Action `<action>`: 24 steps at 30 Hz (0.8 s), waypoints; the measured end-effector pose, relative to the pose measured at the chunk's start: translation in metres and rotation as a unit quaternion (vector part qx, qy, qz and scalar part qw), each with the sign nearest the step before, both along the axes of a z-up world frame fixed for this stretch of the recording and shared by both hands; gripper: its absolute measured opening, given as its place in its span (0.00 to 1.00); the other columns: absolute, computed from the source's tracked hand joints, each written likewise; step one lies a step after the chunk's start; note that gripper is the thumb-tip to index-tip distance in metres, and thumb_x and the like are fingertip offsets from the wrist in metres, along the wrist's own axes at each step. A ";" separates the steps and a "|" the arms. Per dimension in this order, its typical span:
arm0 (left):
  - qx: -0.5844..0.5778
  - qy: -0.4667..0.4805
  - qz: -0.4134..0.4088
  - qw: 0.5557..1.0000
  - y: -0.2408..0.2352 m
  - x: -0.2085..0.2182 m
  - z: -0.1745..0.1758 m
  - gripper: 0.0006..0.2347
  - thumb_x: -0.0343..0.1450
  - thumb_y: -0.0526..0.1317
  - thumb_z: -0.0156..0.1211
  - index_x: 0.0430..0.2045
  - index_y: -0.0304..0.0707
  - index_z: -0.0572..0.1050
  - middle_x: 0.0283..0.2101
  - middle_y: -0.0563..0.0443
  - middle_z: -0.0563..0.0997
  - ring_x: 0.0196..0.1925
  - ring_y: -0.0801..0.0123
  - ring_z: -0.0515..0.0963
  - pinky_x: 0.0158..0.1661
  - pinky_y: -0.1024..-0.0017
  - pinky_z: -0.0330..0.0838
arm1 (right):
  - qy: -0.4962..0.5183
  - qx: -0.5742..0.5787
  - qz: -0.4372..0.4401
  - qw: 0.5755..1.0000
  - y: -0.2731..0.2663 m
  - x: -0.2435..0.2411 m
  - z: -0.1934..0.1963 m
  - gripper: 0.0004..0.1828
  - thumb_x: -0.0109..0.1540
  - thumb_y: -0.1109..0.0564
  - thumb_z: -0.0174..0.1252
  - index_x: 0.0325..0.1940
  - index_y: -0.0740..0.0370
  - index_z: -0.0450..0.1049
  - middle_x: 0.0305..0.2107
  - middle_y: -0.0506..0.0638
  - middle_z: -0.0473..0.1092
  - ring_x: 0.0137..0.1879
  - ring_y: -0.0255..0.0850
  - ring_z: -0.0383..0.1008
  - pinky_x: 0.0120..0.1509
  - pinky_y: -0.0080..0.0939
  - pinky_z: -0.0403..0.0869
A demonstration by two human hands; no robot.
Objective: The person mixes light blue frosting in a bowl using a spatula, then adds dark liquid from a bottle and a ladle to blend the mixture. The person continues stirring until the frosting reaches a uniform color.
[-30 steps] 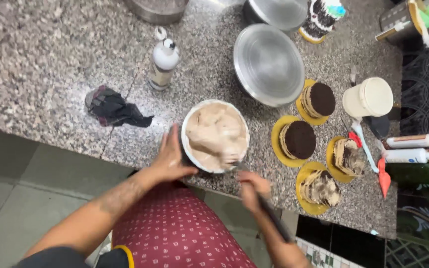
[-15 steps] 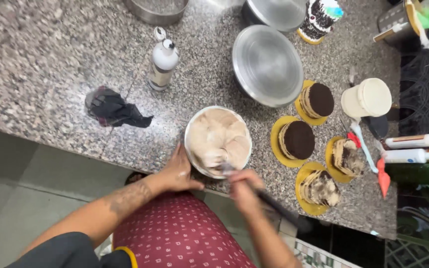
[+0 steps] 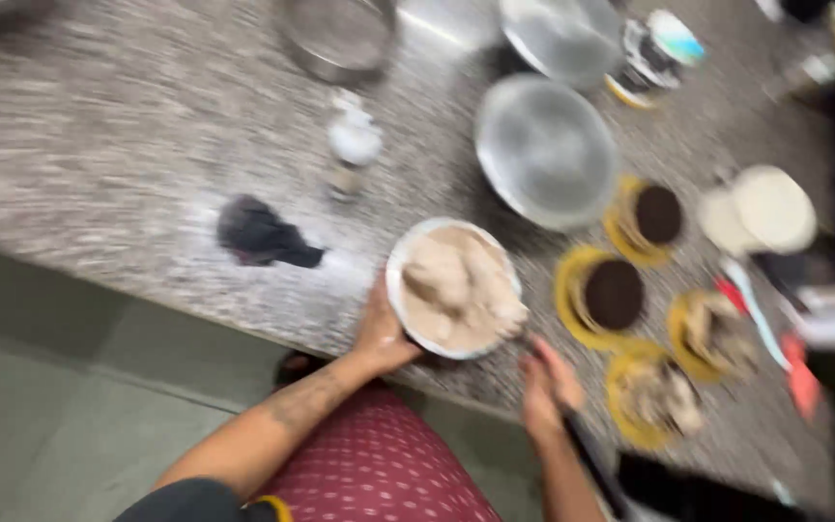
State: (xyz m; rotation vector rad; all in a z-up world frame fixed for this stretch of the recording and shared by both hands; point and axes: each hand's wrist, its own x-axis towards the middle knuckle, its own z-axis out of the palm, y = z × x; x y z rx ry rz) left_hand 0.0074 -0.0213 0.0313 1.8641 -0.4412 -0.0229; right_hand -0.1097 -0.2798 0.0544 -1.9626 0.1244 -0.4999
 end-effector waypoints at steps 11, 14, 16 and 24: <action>0.169 0.011 0.148 0.974 -0.063 -0.031 -0.052 0.59 0.56 0.64 0.71 0.71 0.23 0.40 0.73 0.22 0.46 0.77 0.34 0.42 0.73 0.44 0.36 | -0.055 -0.502 0.198 0.840 0.028 -0.001 0.045 0.25 0.57 0.49 0.67 0.59 0.48 0.77 0.57 0.47 0.74 0.55 0.46 0.72 0.58 0.50 0.62; 0.180 -0.006 0.166 0.970 -0.065 -0.039 -0.054 0.59 0.55 0.65 0.72 0.71 0.23 0.40 0.74 0.22 0.43 0.77 0.34 0.41 0.73 0.45 0.36 | 0.015 -0.471 0.276 0.838 0.013 -0.039 0.089 0.24 0.58 0.50 0.67 0.59 0.50 0.77 0.58 0.48 0.74 0.52 0.43 0.72 0.57 0.48 0.64; 0.135 -0.024 0.180 0.974 -0.065 -0.038 -0.058 0.60 0.55 0.66 0.71 0.71 0.23 0.40 0.75 0.22 0.44 0.78 0.35 0.41 0.74 0.46 0.36 | 0.019 -0.439 0.309 0.843 0.002 -0.059 0.127 0.20 0.58 0.51 0.66 0.55 0.52 0.79 0.53 0.46 0.77 0.48 0.42 0.73 0.56 0.45 0.68; 0.226 0.015 0.128 0.966 -0.065 -0.041 -0.077 0.61 0.54 0.68 0.71 0.70 0.20 0.41 0.72 0.16 0.45 0.76 0.30 0.40 0.72 0.44 0.34 | 0.019 0.429 -0.096 0.898 -0.024 -0.012 -0.022 0.20 0.68 0.59 0.54 0.64 0.61 0.68 0.40 0.54 0.73 0.41 0.41 0.74 0.47 0.40 0.74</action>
